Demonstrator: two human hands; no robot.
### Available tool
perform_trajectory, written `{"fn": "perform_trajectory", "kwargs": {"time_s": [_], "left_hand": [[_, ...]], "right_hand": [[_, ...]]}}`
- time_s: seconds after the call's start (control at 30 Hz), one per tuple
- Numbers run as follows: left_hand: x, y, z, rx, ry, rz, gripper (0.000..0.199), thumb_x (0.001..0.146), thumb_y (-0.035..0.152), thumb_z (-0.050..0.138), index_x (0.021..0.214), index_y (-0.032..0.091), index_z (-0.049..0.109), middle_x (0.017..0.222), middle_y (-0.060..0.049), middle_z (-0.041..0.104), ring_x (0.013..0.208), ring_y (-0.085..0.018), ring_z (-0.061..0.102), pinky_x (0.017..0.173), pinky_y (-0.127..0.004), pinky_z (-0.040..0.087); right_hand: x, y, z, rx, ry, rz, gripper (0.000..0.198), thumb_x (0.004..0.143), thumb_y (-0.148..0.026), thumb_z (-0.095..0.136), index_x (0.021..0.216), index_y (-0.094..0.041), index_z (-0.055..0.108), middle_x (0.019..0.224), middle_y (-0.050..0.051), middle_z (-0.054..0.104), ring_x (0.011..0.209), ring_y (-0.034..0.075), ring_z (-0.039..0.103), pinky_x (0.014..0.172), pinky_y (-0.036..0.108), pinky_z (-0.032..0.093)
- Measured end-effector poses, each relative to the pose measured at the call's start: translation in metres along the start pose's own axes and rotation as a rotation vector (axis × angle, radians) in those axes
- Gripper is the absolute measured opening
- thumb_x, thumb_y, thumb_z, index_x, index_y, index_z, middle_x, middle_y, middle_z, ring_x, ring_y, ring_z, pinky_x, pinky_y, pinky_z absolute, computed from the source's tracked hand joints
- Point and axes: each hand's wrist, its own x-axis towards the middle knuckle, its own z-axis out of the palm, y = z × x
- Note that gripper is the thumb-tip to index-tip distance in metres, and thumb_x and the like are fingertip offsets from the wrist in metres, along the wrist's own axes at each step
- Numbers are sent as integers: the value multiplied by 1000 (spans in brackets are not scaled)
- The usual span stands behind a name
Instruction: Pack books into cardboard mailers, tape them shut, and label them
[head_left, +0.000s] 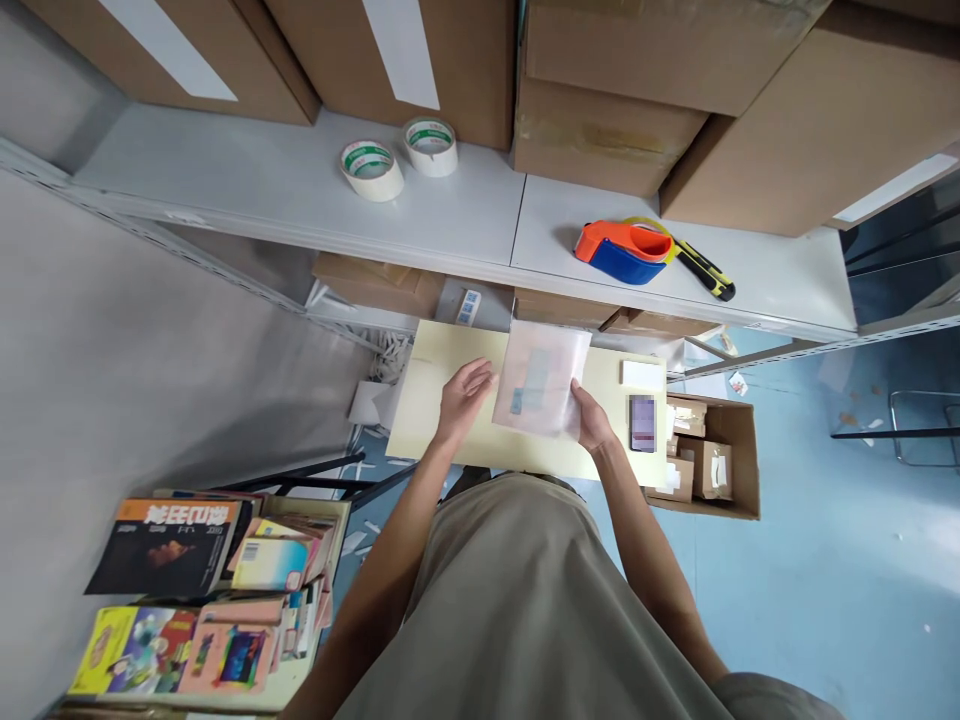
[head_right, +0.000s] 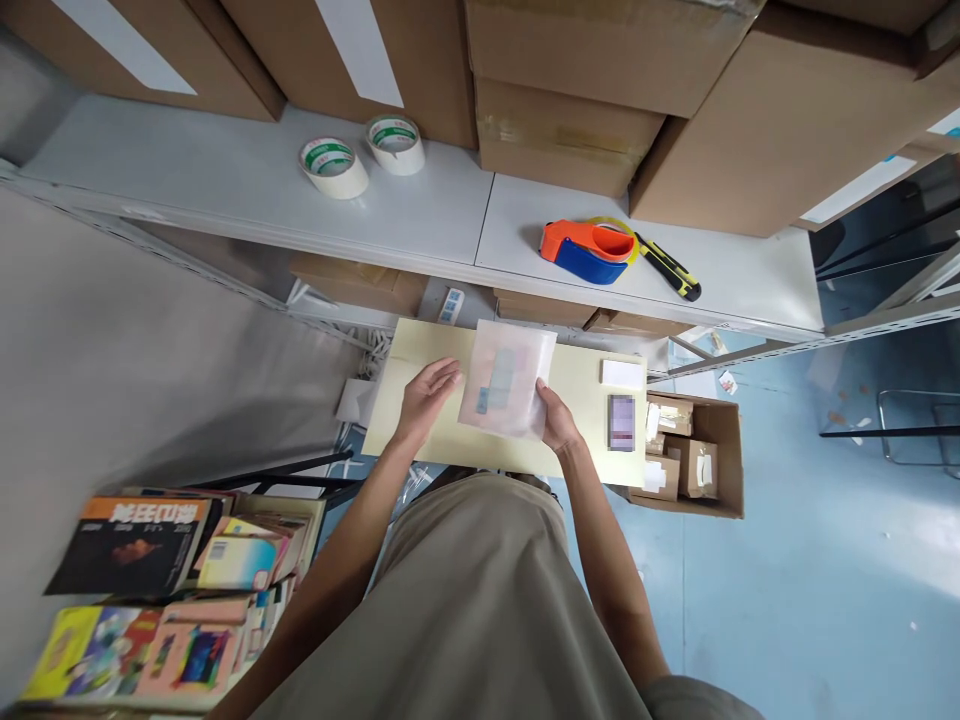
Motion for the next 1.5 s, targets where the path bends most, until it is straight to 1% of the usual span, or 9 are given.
{"fn": "perform_trajectory", "kwargs": {"time_s": [0.17,0.33,0.47,0.63,0.8,0.93,1.07,1.23,1.5], "left_hand": [[-7,6,9,-64,-197,-134,75,72,59,96,131,17,76,128,-15,81,119,-30,75,96,-38,61],[-15,5,12,-88,-199,-157,70,73,60,96,126,18,79,121,-12,83,112,-28,76,88,-34,60],[-14,2,9,63,-176,-64,70,82,65,87,132,18,75,129,-15,80,119,-33,75,99,-43,61],[-23,-6,26,535,-31,268,63,97,52,74,152,24,61,161,-16,61,151,-34,57,123,-51,50],[-39,-23,56,683,-162,224,70,95,39,76,160,23,54,169,-16,54,155,-38,53,127,-53,47],[-33,-32,55,524,-106,87,68,91,28,76,157,25,60,152,-15,68,139,-42,65,121,-54,50],[-18,-27,28,253,-117,-26,53,83,40,82,132,20,75,120,-11,82,114,-36,75,108,-50,58],[-14,-3,-10,-156,-146,-210,72,67,52,95,127,16,75,112,-11,84,101,-33,79,87,-41,64],[-24,27,-36,-286,-138,-217,77,62,50,102,127,17,76,120,-14,84,113,-38,79,95,-47,66]], "right_hand": [[0,2,-4,52,-9,50,46,91,-64,79,114,-24,80,118,8,86,133,35,74,113,49,63],[-3,3,-5,60,-48,65,47,91,-66,79,112,-24,80,119,9,86,136,35,72,115,49,62],[-3,2,-2,28,-53,63,47,91,-67,78,110,-24,80,118,9,86,134,34,73,114,48,61],[-1,9,20,-74,-78,-13,51,85,-70,84,106,-24,80,113,7,85,124,32,75,109,45,62],[0,27,43,-185,-50,-84,56,84,-77,82,102,-24,79,97,3,82,110,26,74,101,39,63],[-6,31,49,-205,-105,-70,53,92,-73,77,121,-29,81,127,5,80,135,29,67,108,43,61],[-9,21,43,-284,-132,-101,55,90,-66,83,134,-32,80,157,5,67,153,34,54,120,55,55],[-5,-1,29,-404,105,-284,69,81,-57,94,143,-32,75,168,7,58,156,34,51,129,52,44],[-19,-17,50,-317,-174,-117,72,88,-54,89,155,-34,67,137,4,79,125,26,73,107,41,60]]}}
